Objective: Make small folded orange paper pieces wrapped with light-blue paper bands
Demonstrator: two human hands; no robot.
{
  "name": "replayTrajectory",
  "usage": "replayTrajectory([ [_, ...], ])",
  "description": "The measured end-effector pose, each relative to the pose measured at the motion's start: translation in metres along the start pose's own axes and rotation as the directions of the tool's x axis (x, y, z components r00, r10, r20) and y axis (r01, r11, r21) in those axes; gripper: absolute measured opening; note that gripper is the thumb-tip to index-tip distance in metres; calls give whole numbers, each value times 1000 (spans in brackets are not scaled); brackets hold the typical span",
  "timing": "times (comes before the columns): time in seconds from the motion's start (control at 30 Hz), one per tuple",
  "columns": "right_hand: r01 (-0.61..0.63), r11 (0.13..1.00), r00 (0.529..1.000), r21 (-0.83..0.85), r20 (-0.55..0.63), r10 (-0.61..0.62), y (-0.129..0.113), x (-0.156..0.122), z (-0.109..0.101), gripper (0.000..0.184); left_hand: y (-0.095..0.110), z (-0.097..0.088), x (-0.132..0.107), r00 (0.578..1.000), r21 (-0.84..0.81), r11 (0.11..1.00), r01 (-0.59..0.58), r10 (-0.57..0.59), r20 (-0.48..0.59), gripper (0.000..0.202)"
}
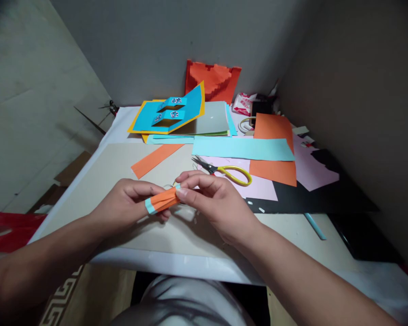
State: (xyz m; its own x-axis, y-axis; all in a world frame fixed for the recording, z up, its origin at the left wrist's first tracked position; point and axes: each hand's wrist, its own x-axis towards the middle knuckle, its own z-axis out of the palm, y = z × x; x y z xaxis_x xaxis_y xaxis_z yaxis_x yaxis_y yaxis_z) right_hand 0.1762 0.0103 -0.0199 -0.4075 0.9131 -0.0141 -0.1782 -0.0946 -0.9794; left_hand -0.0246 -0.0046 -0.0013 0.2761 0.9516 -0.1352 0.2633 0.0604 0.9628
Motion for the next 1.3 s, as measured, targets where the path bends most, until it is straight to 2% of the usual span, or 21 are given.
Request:
replayTrajectory([
  [0.13,173,982,985,-80,-1,-174,-2,1,-1,3,5,-6,3,969,-32,987,161,-151,197,26],
  [0.2,247,954,968,-167,6,-250,-5,0,-2,4,5,-8,2,971,0,990,142,-139,197,28],
  [0.23,249,950,968,-190,13,-251,-5,0,-2,3,4,-8,2,985,43,995,85,-90,145,26],
  [0.3,159,972,987,-175,27,-156,-5,0,-3,4,1,-8,0,995,198,976,-96,93,22,19],
  [0.37,11,993,999,-118,38,-6,-4,1,-4,13,-1,-7,-2,966,348,909,-229,257,-34,17],
  [0.4,-44,995,998,-91,40,48,-2,2,-4,15,-2,-6,-3,960,380,892,-247,279,-32,18],
  [0.47,-69,997,997,-39,38,70,0,2,-3,12,-1,-7,-2,979,346,919,-187,202,-6,17],
  [0.53,-22,1000,999,-14,44,23,2,3,-3,6,2,-9,-1,997,253,964,-77,76,14,17],
  [0.67,23,999,999,-25,25,-23,2,2,-1,6,5,-13,1,999,102,994,48,-50,18,16],
  [0.73,-8,1000,999,-11,47,8,1,1,1,11,5,-13,1,999,92,995,43,-44,4,15],
  [0.87,-95,994,988,48,128,88,-1,0,2,14,4,-10,0,996,176,983,-46,59,-70,13],
  [0.93,-129,990,987,61,108,122,0,0,2,14,5,-10,0,995,156,986,-51,63,-72,14],
  [1.07,-154,987,985,49,87,150,3,1,2,14,6,-12,2,999,-5,1000,12,-12,-42,12],
  [1.17,-141,984,989,109,49,137,6,2,3,14,6,-15,2,1000,-78,997,-7,6,-12,16],
  [1.3,-97,975,992,198,-54,110,7,3,2,12,5,-17,1,995,-80,995,-62,55,-88,24],
])
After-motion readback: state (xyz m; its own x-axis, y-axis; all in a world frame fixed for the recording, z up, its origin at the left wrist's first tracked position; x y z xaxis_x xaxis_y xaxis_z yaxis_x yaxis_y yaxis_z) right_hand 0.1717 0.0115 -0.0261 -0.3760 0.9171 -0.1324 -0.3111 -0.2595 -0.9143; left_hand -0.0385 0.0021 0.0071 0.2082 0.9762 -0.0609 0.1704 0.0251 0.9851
